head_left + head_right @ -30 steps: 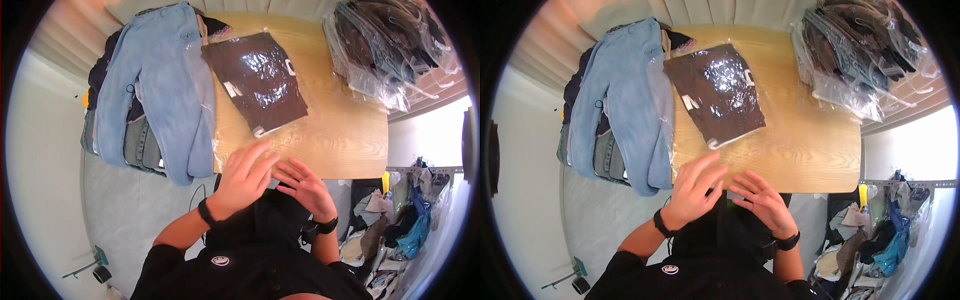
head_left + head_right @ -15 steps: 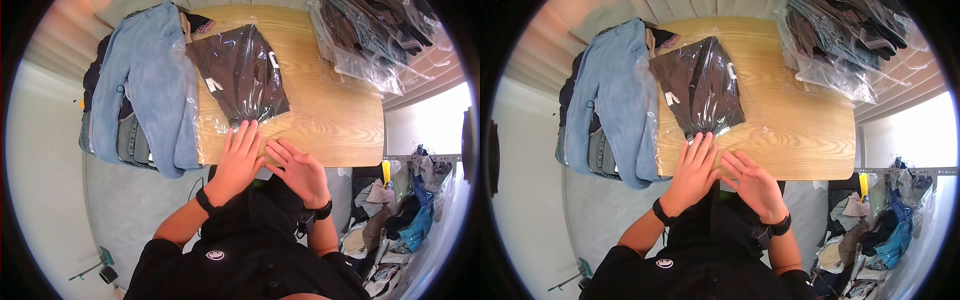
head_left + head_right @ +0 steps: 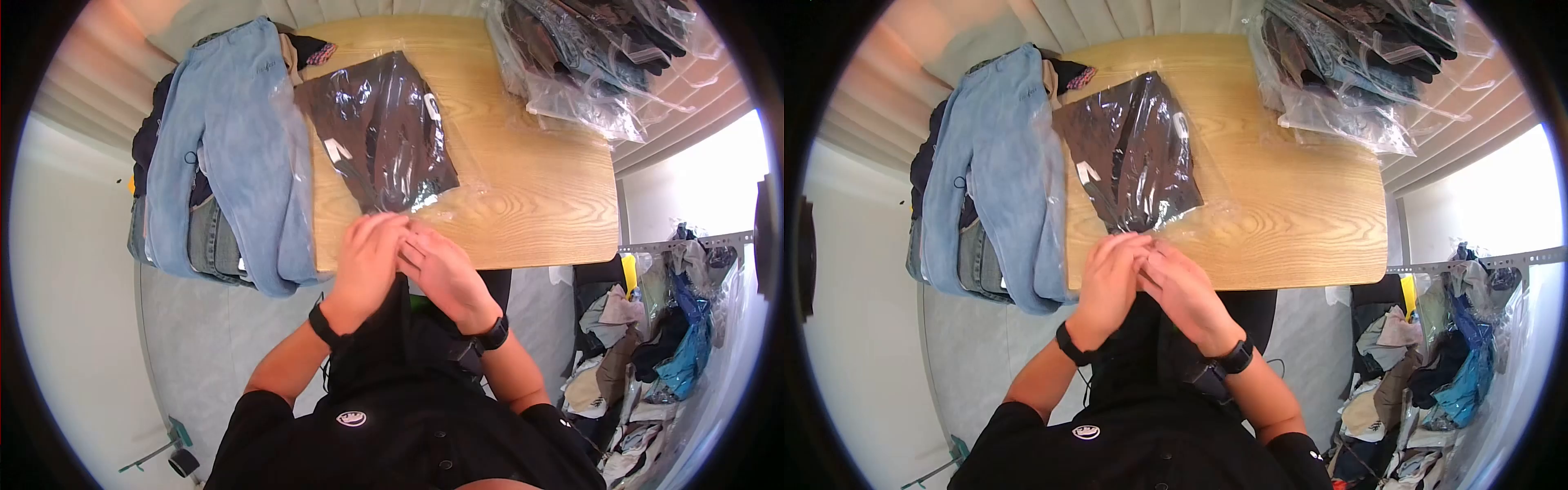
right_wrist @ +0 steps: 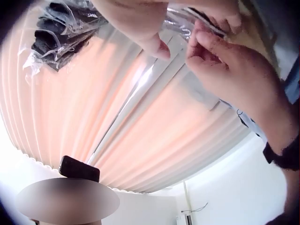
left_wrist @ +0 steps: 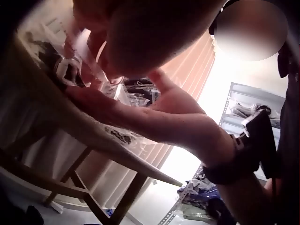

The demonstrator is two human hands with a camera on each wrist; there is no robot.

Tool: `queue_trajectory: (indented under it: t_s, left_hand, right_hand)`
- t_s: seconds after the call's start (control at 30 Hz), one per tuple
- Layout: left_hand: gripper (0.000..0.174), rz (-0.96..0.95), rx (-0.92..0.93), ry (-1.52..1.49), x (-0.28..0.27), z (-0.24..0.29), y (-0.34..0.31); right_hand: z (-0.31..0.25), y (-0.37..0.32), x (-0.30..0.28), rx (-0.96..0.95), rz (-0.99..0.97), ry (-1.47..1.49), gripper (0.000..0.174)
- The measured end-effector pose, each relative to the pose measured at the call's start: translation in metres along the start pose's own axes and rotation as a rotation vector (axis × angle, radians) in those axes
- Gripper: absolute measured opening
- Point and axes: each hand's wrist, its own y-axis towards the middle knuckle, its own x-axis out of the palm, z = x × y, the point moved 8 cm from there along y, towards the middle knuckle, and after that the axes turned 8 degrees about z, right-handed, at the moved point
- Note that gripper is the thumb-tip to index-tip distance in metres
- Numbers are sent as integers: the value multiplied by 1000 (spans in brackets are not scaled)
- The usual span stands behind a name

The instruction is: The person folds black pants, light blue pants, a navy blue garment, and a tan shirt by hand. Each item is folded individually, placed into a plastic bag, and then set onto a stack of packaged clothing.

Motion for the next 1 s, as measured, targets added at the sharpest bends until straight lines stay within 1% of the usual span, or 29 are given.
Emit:
queue_trajectory:
  t_s: [0.07, 0.1, 0.17, 0.2, 0.23, 0.3, 0.37, 0.4, 0.43, 0.47, 0.5, 0.53, 0.57, 0.6, 0.63, 0.67, 0.7, 0.77, 0.8, 0.87, 0.9, 0.93, 0.97, 1.0]
  left_hand:
    - [18, -28, -50, -71, -4, 14, -2]
    - [18, -23, -36, -72, -8, 23, -4]
    - [16, -83, 48, -185, -7, 45, -6]
    - [14, -121, 52, -217, -9, 49, -4]
    - [12, -153, 65, -252, -12, 51, -1]
    - [14, -303, 53, -435, -24, 55, 3]
    - [8, -319, 85, -510, -39, 57, 28]
    - [8, -275, -6, -598, -57, 39, 36]
    - [7, -232, -106, -685, -72, 15, 39]
    - [6, -179, -273, -822, -71, -12, 42]
    - [6, -131, -445, -953, -63, -39, 43]
    - [6, -133, -424, -958, -58, -50, 52]
    - [7, -193, -494, -961, -45, -64, 63]
    - [8, -252, -568, -962, -30, -78, 74]
    - [10, -346, -527, -943, -13, -88, 88]
    - [11, -438, -488, -926, 7, -99, 99]
    - [11, -433, -478, -938, 26, -116, 109]
    - [13, -541, -719, -1123, 75, -145, 111]
    - [13, -541, -714, -1139, 85, -151, 113]
    - [16, -556, -933, -1492, 100, -156, 113]
    - [16, -559, -924, -1501, 101, -160, 115]
    - [18, -552, -947, -1605, 101, -162, 113]
    - [19, -548, -973, -1706, 100, -164, 113]
    - [19, -558, -971, -1710, 99, -165, 112]
  right_hand:
    - [0, 9, -4, -48, 92, -28, 23]
    - [-1, 11, -1, -63, 87, -29, 23]
    - [2, 13, -16, 12, 335, -30, 25]
    - [-3, 15, -15, -26, 355, 57, 24]
    - [-5, 18, -25, -84, 409, 38, 27]
    - [-17, 14, -38, -121, 389, 40, 26]
    - [-41, -8, -39, -226, 395, 54, 26]
    - [-59, -22, -35, -281, 405, 82, 26]
    - [-79, -47, -14, -321, 370, 149, 27]
    - [-100, -71, 2, -618, 190, -42, 47]
    - [-102, -81, -25, -626, 116, -73, 64]
    - [-116, -104, -3, -693, 224, -267, 45]
    - [-133, -130, 26, -753, 336, -461, 42]
    - [-133, -132, 25, -441, 211, 31, 45]
    - [-139, -141, 19, -364, 42, 260, 46]
    - [-160, -150, 48, -522, 78, 109, 42]
    - [-164, -154, 57, -531, 79, 95, 42]
    - [-187, -162, 98, -523, -151, -25, 40]
    - [-203, -167, 120, -512, -262, -84, 39]
    - [-244, -173, 167, -485, -490, -197, 38]
    - [-293, -172, 198, -468, -605, -254, 37]
    - [-351, -178, 250, -450, -717, -310, 36]
    - [-383, -204, 276, -1155, -779, -823, 37]
    - [-425, -203, 282, -1146, -710, -656, 49]
